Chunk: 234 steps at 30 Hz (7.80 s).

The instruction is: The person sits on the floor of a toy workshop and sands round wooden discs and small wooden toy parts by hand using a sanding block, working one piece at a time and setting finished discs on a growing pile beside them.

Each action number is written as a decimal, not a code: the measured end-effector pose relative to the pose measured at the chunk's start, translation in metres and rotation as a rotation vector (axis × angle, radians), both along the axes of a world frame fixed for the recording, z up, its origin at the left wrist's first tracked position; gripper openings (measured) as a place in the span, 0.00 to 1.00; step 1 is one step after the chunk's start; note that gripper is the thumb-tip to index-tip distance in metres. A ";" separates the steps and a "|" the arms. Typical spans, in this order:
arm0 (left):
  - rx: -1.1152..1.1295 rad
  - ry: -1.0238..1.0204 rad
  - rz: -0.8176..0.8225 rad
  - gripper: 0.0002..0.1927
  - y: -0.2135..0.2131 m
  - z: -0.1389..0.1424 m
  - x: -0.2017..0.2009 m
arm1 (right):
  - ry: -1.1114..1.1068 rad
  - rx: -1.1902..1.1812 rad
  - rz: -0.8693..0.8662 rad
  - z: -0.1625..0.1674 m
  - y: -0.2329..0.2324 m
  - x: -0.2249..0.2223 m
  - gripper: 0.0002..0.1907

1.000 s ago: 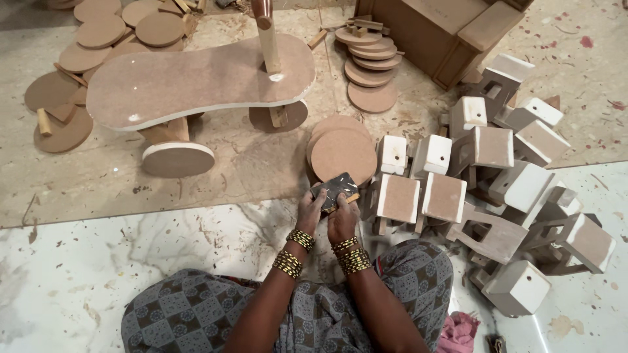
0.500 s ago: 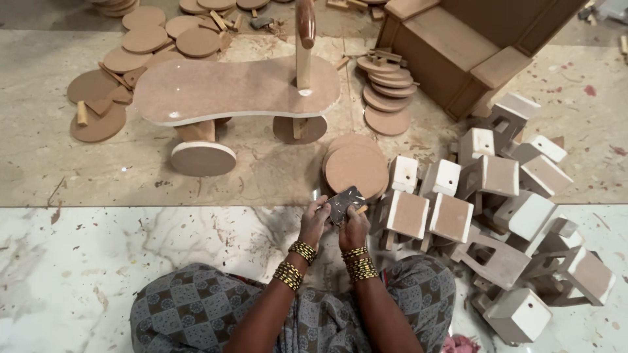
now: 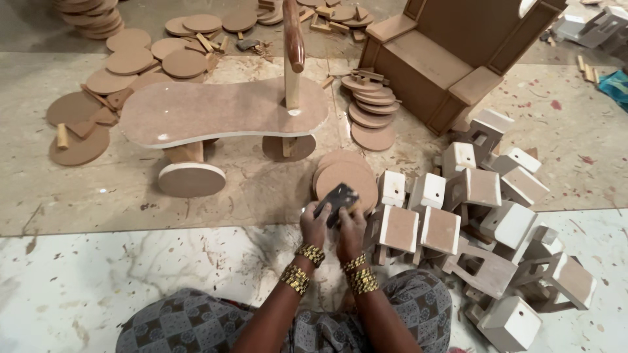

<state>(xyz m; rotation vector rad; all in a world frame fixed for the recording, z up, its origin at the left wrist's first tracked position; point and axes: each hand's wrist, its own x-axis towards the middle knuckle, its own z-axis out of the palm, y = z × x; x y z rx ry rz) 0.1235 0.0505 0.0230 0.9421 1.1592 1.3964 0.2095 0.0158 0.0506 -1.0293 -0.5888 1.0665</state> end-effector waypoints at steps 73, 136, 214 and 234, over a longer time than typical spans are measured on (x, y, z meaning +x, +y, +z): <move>-0.303 -0.625 0.109 0.16 -0.046 -0.018 -0.082 | -0.193 -0.062 -0.021 0.079 0.049 0.074 0.10; -0.010 0.273 -0.019 0.29 -0.058 -0.020 -0.162 | -1.011 0.113 0.509 -0.017 -0.085 -0.129 0.36; 0.203 0.916 -0.100 0.11 -0.084 -0.038 -0.137 | -1.590 0.569 0.204 0.041 -0.071 -0.083 0.37; 0.256 1.073 -0.168 0.09 -0.077 -0.028 -0.141 | -1.533 0.525 0.230 0.032 -0.064 -0.082 0.35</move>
